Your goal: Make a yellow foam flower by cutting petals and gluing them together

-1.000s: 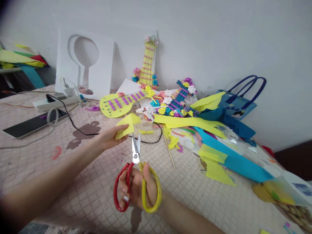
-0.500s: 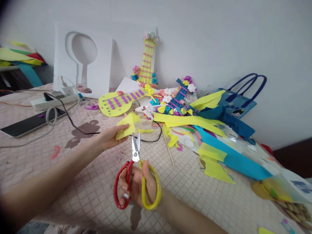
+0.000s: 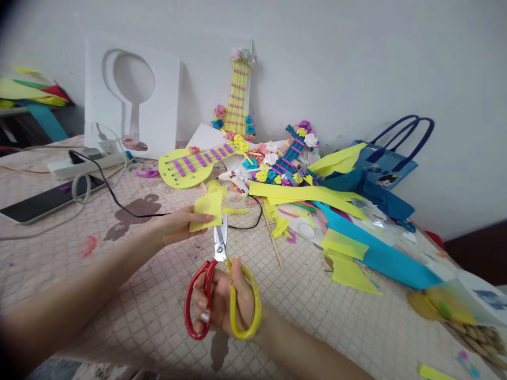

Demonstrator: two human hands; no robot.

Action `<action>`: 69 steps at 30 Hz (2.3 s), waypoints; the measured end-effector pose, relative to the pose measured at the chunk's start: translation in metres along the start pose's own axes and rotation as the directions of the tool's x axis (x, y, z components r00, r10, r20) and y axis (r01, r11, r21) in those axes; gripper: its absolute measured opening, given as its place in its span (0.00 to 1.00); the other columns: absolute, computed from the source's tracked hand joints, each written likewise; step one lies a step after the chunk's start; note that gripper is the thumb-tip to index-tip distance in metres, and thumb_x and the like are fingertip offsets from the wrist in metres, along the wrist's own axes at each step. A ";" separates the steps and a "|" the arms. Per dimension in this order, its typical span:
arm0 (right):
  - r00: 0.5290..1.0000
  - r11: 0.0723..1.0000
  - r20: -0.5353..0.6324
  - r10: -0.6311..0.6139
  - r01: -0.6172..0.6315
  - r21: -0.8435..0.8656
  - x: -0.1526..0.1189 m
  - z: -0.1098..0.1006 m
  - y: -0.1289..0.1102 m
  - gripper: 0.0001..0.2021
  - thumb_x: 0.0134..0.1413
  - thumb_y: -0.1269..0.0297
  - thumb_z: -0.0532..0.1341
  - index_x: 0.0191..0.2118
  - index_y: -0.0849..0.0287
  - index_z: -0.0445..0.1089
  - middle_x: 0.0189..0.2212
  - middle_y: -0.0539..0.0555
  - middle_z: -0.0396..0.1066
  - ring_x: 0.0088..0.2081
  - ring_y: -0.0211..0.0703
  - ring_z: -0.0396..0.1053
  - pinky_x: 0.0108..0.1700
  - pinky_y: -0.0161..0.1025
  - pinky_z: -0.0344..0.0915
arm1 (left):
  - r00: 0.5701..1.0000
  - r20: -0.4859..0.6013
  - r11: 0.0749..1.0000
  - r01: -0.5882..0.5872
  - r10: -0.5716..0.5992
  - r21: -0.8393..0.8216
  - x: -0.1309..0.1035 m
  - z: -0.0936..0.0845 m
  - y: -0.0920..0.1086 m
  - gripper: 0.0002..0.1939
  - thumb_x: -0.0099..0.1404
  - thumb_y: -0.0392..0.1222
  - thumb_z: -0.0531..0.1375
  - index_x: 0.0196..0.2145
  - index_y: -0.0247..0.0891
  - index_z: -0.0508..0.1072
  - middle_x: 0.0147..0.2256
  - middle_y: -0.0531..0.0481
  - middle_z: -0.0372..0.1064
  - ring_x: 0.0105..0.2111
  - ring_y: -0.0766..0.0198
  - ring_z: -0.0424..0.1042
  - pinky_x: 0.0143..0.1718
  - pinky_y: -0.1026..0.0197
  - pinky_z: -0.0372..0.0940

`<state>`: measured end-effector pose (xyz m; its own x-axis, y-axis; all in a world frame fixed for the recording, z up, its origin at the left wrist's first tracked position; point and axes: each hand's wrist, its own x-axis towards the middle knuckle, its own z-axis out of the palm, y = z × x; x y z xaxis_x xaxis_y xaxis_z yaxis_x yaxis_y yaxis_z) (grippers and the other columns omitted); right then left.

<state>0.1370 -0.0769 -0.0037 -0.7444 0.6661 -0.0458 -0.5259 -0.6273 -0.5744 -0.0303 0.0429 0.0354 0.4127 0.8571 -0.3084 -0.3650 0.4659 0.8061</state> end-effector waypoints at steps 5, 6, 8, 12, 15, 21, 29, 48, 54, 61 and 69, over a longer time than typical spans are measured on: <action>0.999 0.999 -0.012 0.035 -0.035 0.017 -0.001 0.002 0.000 0.36 0.49 0.30 0.42 0.37 0.63 0.64 0.25 0.49 0.59 0.23 0.36 0.57 0.28 0.39 0.60 | 0.998 0.015 0.998 0.058 -0.059 0.036 -0.005 -0.002 -0.007 0.13 0.50 0.27 0.67 0.35 0.32 0.75 0.35 0.46 0.75 0.28 0.69 0.73 0.27 0.72 0.67; 0.999 0.999 -0.013 0.042 -0.042 0.023 -0.001 0.002 0.000 0.36 0.49 0.30 0.42 0.37 0.63 0.64 0.24 0.49 0.59 0.23 0.36 0.58 0.28 0.39 0.60 | 0.998 0.025 0.998 0.055 -0.056 0.029 -0.006 -0.003 -0.009 0.13 0.51 0.27 0.66 0.36 0.32 0.75 0.34 0.46 0.75 0.28 0.69 0.74 0.28 0.72 0.67; 0.999 0.999 -0.017 0.047 -0.046 0.026 -0.002 0.004 0.001 0.37 0.49 0.30 0.42 0.37 0.63 0.64 0.24 0.49 0.59 0.23 0.35 0.57 0.28 0.39 0.60 | 0.998 0.045 0.999 0.048 -0.048 0.016 -0.007 -0.005 -0.011 0.13 0.51 0.26 0.66 0.36 0.32 0.75 0.34 0.47 0.75 0.29 0.69 0.74 0.28 0.72 0.67; 1.000 1.000 -0.020 0.023 -0.023 -0.003 -0.002 0.005 0.004 0.38 0.48 0.29 0.40 0.37 0.63 0.64 0.24 0.49 0.59 0.22 0.35 0.57 0.28 0.39 0.60 | 0.995 0.099 1.000 0.019 -0.020 0.017 -0.006 -0.007 -0.012 0.12 0.52 0.26 0.66 0.36 0.32 0.75 0.33 0.47 0.76 0.28 0.70 0.74 0.28 0.72 0.67; 1.000 1.000 -0.027 -0.010 0.009 -0.021 -0.001 0.004 0.007 0.37 0.48 0.29 0.40 0.36 0.62 0.64 0.24 0.49 0.59 0.22 0.35 0.57 0.27 0.38 0.60 | 0.993 0.117 0.999 0.000 -0.004 0.036 -0.007 -0.007 -0.011 0.13 0.51 0.26 0.65 0.37 0.31 0.75 0.34 0.46 0.76 0.30 0.69 0.74 0.31 0.72 0.68; 0.997 0.998 -0.065 -0.050 0.048 -0.032 -0.001 0.003 0.012 0.34 0.50 0.31 0.44 0.35 0.62 0.63 0.22 0.48 0.58 0.21 0.34 0.57 0.25 0.38 0.60 | 0.989 0.148 0.998 -0.028 0.018 0.065 -0.010 -0.005 -0.010 0.13 0.51 0.26 0.65 0.36 0.32 0.76 0.35 0.46 0.76 0.31 0.68 0.74 0.35 0.71 0.68; 0.988 0.996 -0.140 -0.065 0.055 -0.072 -0.001 0.005 0.014 0.31 0.49 0.32 0.49 0.32 0.61 0.62 0.19 0.45 0.56 0.18 0.33 0.55 0.23 0.35 0.58 | 0.988 0.155 0.998 -0.025 0.016 0.054 -0.010 -0.005 -0.010 0.12 0.50 0.26 0.66 0.35 0.32 0.77 0.33 0.46 0.76 0.30 0.68 0.74 0.33 0.71 0.67; 0.989 0.998 -0.141 -0.048 0.043 -0.038 -0.004 -0.007 0.023 0.29 0.47 0.32 0.52 0.29 0.58 0.60 0.14 0.41 0.52 0.12 0.28 0.47 0.15 0.30 0.55 | 0.995 0.104 0.997 -0.011 0.003 0.075 -0.010 -0.006 -0.009 0.17 0.47 0.27 0.68 0.37 0.32 0.75 0.36 0.46 0.75 0.33 0.66 0.75 0.36 0.68 0.69; 0.992 0.999 -0.121 -0.031 0.032 0.013 -0.004 -0.006 0.021 0.29 0.49 0.32 0.49 0.31 0.59 0.61 0.15 0.42 0.54 0.13 0.29 0.51 0.17 0.30 0.58 | 0.994 0.106 0.995 0.005 -0.015 0.096 -0.009 -0.006 -0.009 0.18 0.46 0.29 0.69 0.37 0.32 0.74 0.37 0.48 0.75 0.34 0.67 0.74 0.39 0.68 0.67; 0.994 0.999 -0.099 -0.036 0.037 0.002 -0.003 -0.001 0.016 0.31 0.51 0.32 0.45 0.33 0.60 0.62 0.17 0.44 0.56 0.16 0.32 0.55 0.20 0.33 0.61 | 0.990 0.141 0.989 0.011 -0.033 0.150 -0.010 -0.006 -0.011 0.14 0.48 0.31 0.69 0.35 0.32 0.75 0.34 0.50 0.75 0.32 0.69 0.72 0.37 0.68 0.65; 0.995 0.999 -0.086 -0.048 0.050 0.021 -0.003 -0.002 0.014 0.31 0.55 0.35 0.42 0.32 0.61 0.63 0.17 0.44 0.55 0.15 0.31 0.55 0.20 0.33 0.62 | 0.990 0.127 0.982 0.035 -0.059 0.187 -0.010 -0.007 -0.015 0.17 0.48 0.31 0.69 0.37 0.31 0.73 0.36 0.48 0.73 0.31 0.68 0.71 0.33 0.67 0.64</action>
<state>0.1325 -0.0863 -0.0130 -0.6805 0.7274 -0.0880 -0.5710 -0.6018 -0.5584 -0.0351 0.0295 0.0228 0.5365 0.7929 -0.2887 -0.1877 0.4457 0.8753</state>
